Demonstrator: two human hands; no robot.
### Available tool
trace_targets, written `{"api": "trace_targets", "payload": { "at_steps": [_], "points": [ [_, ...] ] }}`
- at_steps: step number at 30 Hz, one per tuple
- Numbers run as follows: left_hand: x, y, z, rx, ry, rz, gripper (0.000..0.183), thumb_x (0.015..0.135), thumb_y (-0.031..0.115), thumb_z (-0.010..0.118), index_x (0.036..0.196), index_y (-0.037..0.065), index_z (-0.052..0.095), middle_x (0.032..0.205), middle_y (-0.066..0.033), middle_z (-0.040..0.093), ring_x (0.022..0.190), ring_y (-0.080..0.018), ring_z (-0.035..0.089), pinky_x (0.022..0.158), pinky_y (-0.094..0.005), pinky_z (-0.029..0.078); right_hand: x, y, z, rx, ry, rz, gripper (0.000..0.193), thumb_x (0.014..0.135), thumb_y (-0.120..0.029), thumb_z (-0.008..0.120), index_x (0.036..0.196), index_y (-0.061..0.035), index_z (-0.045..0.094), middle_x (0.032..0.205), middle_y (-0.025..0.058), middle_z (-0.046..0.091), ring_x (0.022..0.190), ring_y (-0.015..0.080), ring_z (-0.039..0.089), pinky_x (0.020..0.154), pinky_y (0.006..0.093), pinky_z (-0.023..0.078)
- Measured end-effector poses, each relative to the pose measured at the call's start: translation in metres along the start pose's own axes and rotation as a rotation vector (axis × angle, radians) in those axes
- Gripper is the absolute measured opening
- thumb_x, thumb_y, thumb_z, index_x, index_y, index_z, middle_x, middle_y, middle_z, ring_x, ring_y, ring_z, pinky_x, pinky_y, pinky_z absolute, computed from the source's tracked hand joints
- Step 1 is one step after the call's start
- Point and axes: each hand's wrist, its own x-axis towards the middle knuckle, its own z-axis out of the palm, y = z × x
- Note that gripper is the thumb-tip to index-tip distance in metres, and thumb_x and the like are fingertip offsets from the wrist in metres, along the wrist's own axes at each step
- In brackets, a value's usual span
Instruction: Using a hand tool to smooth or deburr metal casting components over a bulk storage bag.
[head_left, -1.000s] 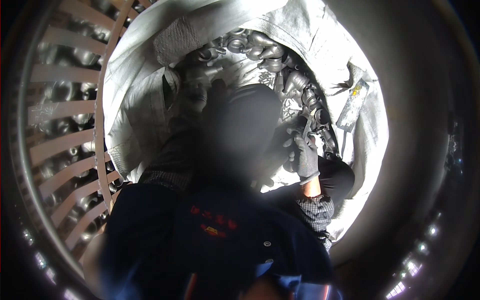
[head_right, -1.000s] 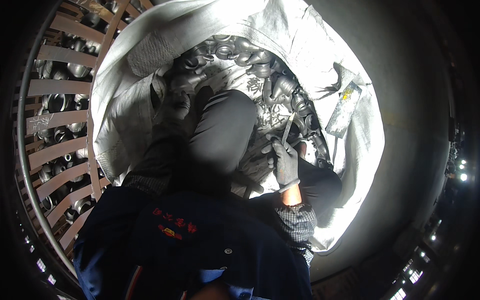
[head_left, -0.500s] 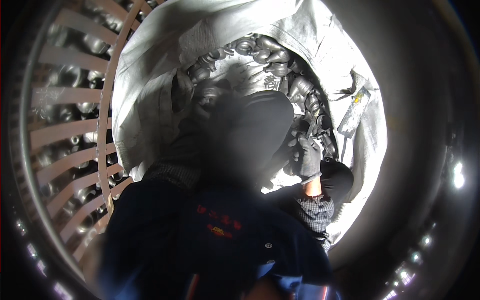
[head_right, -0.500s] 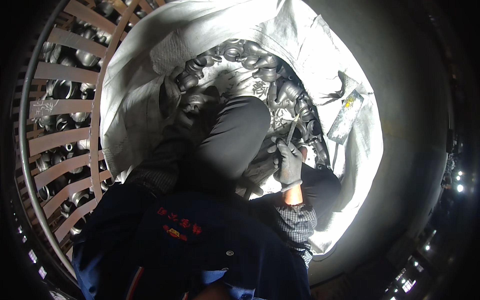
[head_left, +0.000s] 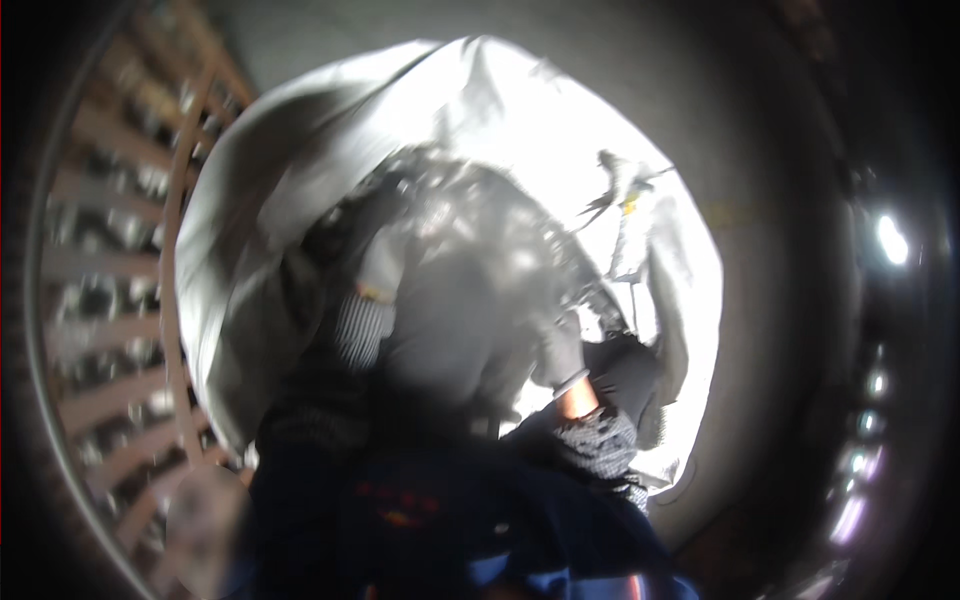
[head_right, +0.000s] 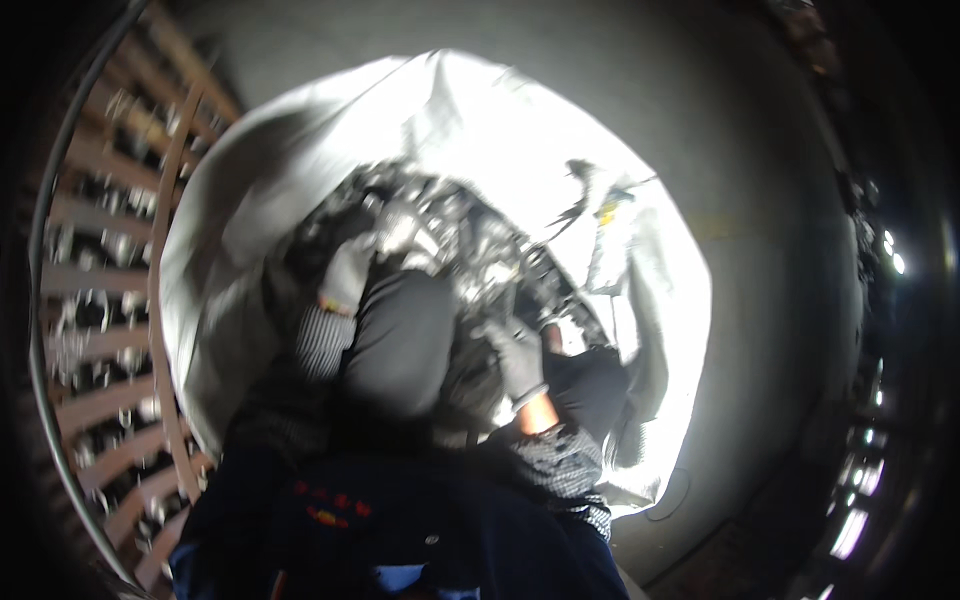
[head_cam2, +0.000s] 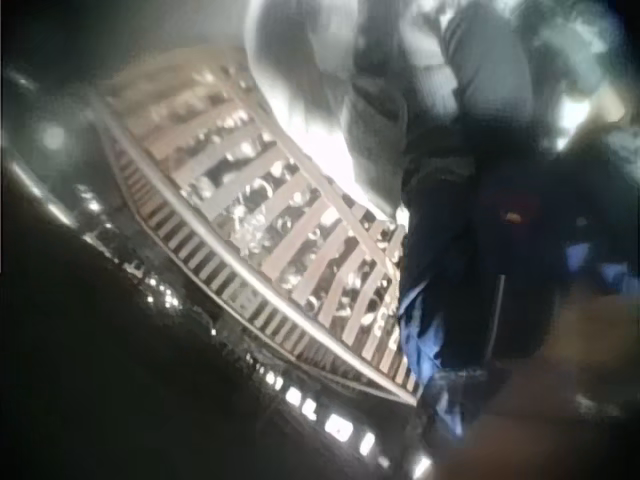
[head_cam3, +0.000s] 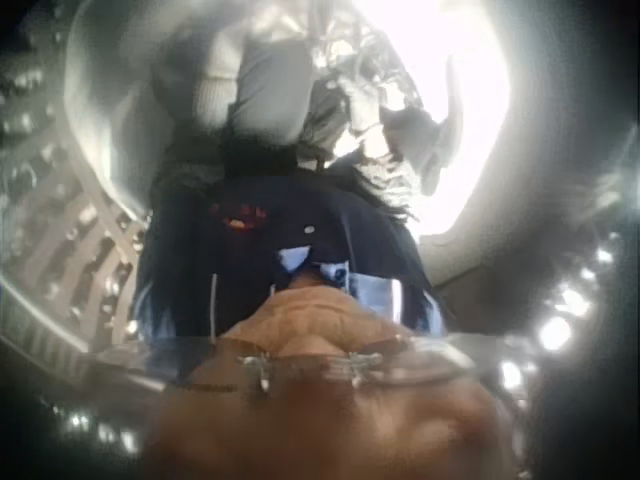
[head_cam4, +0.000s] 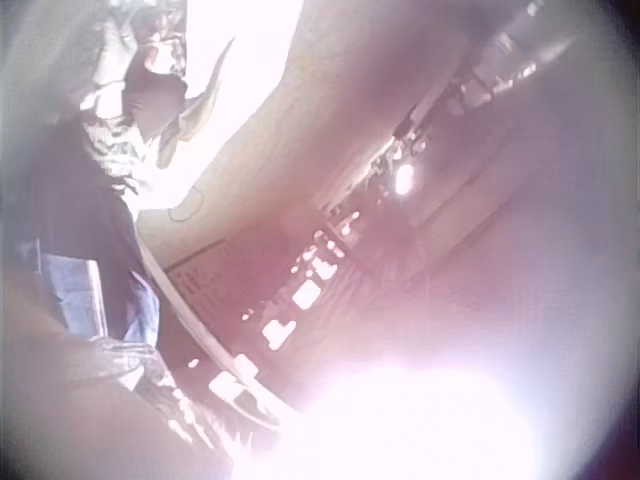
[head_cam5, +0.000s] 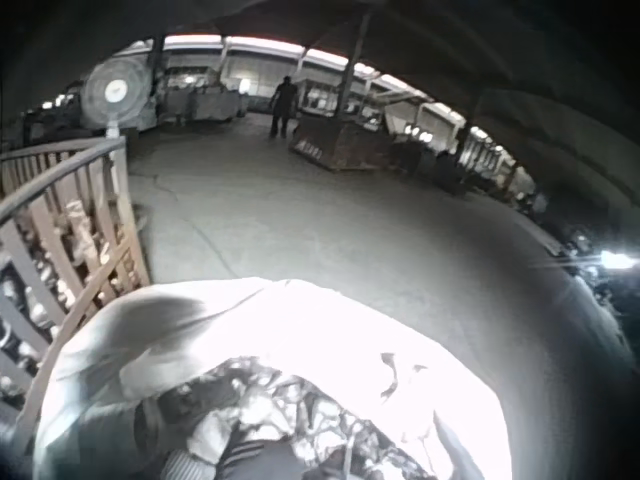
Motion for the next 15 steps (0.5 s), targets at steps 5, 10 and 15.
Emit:
{"api": "trace_targets", "payload": {
  "at_steps": [5,10,15],
  "points": [
    [-0.021,0.042,0.132,-0.039,-0.122,-0.230,0.025,0.089,0.007,0.052,0.113,0.005,0.058,0.100,-0.0044,0.065,0.089,-0.0147,0.061,0.074,-0.0309,0.052,-0.014,-0.011,0.009,0.334,-0.050,0.023,0.031,0.092,-0.021,0.058,0.117,-0.0015,0.058,0.088,0.0047,0.065,0.050,0.0056,0.044,0.043,0.0189,0.032],
    [-0.027,0.030,0.159,-0.206,-0.143,-0.389,0.020,0.094,0.012,0.044,0.104,0.000,0.057,0.103,-0.0083,0.062,0.092,-0.0169,0.058,0.077,-0.0283,0.050,-0.021,-0.016,0.005,0.423,-0.118,-0.079,0.027,0.094,-0.023,0.056,0.110,-0.0021,0.060,0.067,-0.0019,0.049,0.050,0.0063,0.041,0.044,0.0204,0.028],
    [-0.038,0.007,0.166,-0.250,-0.262,-0.504,0.021,0.093,0.011,0.046,0.105,0.000,0.058,0.101,-0.0087,0.062,0.089,-0.0174,0.058,0.078,-0.0289,0.051,-0.019,-0.014,-0.002,0.521,-0.225,-0.057,0.024,0.093,-0.023,0.056,0.104,-0.0019,0.060,0.063,-0.0016,0.049,0.050,0.0063,0.038,0.045,0.0201,0.027]
  ]
}}
